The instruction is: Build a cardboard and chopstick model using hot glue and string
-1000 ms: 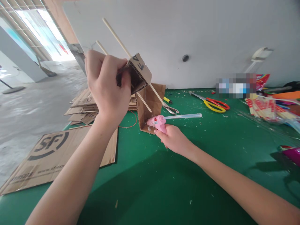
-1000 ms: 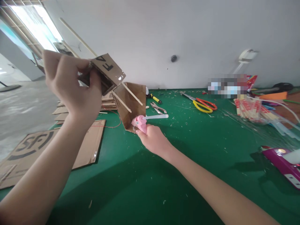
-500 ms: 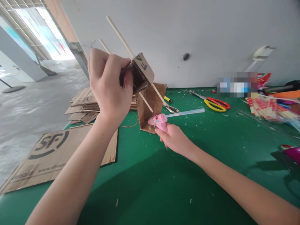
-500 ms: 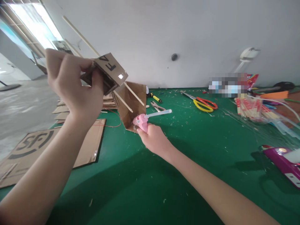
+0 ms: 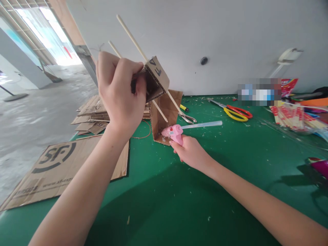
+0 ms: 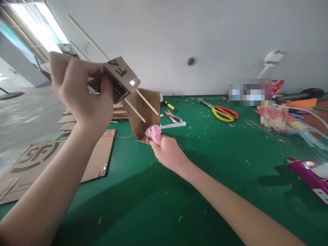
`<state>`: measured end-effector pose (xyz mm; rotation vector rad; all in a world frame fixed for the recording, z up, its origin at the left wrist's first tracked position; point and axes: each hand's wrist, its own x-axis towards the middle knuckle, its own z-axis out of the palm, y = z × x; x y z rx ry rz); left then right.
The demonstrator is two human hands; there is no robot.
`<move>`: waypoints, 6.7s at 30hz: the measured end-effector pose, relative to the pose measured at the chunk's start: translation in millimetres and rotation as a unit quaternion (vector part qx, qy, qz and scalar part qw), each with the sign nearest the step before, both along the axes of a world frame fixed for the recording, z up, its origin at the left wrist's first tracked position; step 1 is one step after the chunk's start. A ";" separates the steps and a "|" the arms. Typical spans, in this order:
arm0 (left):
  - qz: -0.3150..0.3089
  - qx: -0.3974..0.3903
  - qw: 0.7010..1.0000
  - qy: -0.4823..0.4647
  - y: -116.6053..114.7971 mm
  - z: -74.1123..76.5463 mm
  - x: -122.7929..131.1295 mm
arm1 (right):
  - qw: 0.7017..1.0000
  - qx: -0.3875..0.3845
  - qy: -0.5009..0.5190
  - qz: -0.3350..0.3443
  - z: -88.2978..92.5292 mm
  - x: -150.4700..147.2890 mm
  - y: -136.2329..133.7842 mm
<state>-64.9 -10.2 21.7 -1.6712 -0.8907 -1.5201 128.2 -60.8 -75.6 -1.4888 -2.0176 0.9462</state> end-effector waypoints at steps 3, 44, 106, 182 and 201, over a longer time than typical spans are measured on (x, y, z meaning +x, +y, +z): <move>-0.005 -0.004 1.000 0.005 0.3 -0.2 -0.5 | 1.000 -0.006 0.005 -0.014 -1.2 -0.4 0.4; 0.001 -0.007 1.000 0.005 -4.0 -0.7 2.0 | 0.998 -0.040 -0.016 -0.045 5.5 52.9 2.1; 0.025 0.037 0.969 0.242 13.6 -49.8 14.2 | 0.951 0.167 -0.155 -0.209 -33.4 133.8 131.9; 0.044 0.006 0.963 0.266 14.6 -63.8 15.1 | 0.929 0.330 -0.164 0.018 64.7 9.0 26.2; 0.054 0.017 0.958 0.280 14.6 -64.7 16.5 | 0.924 0.336 -0.184 0.007 61.7 8.7 25.4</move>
